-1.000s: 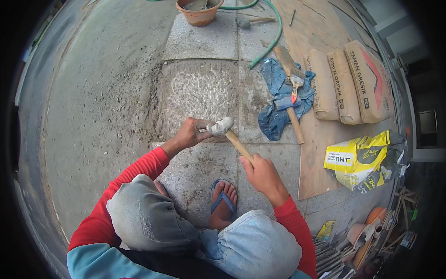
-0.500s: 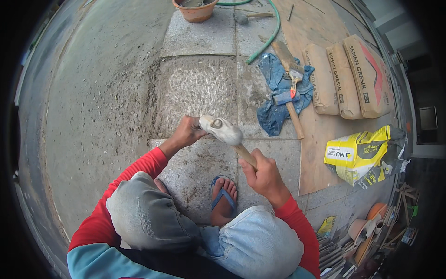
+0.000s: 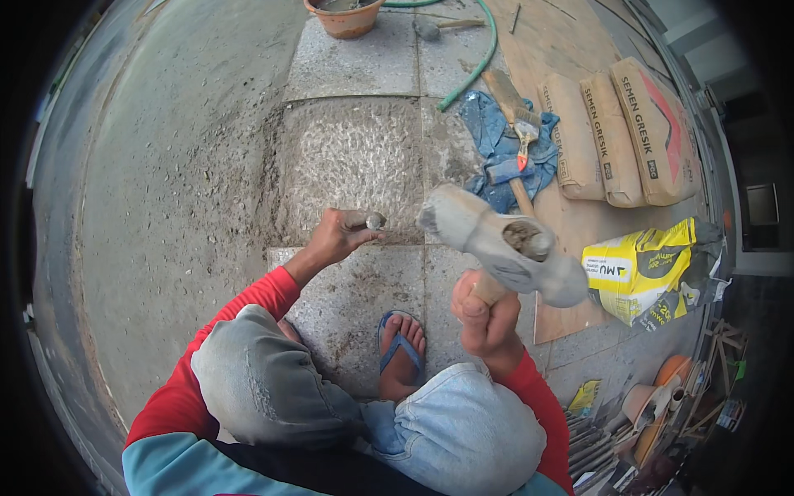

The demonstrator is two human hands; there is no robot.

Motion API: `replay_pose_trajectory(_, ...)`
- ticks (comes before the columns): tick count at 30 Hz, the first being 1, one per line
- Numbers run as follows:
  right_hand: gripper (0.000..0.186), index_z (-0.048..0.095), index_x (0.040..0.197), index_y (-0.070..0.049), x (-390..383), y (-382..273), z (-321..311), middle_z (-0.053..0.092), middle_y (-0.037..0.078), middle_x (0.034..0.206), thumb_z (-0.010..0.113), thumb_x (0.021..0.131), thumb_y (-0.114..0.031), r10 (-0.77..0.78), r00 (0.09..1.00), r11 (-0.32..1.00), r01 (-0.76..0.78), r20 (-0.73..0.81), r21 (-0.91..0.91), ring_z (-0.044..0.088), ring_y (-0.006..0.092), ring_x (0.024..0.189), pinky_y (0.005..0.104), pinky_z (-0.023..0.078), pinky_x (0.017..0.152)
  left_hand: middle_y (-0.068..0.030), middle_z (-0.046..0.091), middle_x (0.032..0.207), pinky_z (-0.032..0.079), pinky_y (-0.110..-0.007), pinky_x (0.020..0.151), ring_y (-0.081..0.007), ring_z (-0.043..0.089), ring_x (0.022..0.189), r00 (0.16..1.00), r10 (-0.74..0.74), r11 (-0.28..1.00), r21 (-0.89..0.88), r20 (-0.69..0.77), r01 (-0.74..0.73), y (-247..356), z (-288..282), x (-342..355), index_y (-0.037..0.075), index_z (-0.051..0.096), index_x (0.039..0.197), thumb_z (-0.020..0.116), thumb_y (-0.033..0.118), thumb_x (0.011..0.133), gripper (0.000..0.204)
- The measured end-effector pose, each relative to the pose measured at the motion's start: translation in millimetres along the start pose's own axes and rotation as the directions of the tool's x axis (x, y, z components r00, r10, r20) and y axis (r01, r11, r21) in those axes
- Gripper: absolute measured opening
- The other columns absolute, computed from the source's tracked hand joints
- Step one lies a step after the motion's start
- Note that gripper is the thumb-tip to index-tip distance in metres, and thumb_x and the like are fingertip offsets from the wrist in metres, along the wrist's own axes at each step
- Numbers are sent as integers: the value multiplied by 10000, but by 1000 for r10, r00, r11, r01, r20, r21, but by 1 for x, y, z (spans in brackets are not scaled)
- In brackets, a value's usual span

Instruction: The person cleans a square section of pavement using a brush, then uses a hammer and a chisel to break and remove material from the surface.

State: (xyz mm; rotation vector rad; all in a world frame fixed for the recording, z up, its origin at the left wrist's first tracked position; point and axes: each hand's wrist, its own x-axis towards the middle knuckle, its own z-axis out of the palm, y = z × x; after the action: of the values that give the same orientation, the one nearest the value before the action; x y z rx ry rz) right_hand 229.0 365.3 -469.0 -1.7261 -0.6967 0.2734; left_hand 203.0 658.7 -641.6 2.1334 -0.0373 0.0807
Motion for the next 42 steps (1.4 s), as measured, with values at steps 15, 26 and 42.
replay_pose_trajectory(15,501,508,835,-42,2,-27,-7,462,-3,644,520,1094,-471,59,989,961,-21,-133,275,414,74,541,266,341,479,-113,744,787,526,-297,603,-116,628,622,998,23,995,-93,-63,-29,12,6,8,48,793,1022,855,239,873,250)
replay_pose_trajectory(26,515,514,836,-21,6,-10,-33,498,38,601,494,1105,-460,416,909,900,-409,18,-154,489,136,516,328,391,488,-86,778,815,530,-298,633,-47,629,701,983,-96,974,-217,-155,61,26,-7,22,22,791,1105,861,227,871,320)
replay_pose_trajectory(42,484,517,858,-40,7,-15,-36,479,-22,633,486,1111,-452,400,916,916,-401,-32,-27,452,109,516,284,367,482,-101,743,798,499,-317,611,-148,583,629,994,-26,976,-220,-110,1,15,24,40,73,805,1045,840,237,890,228)
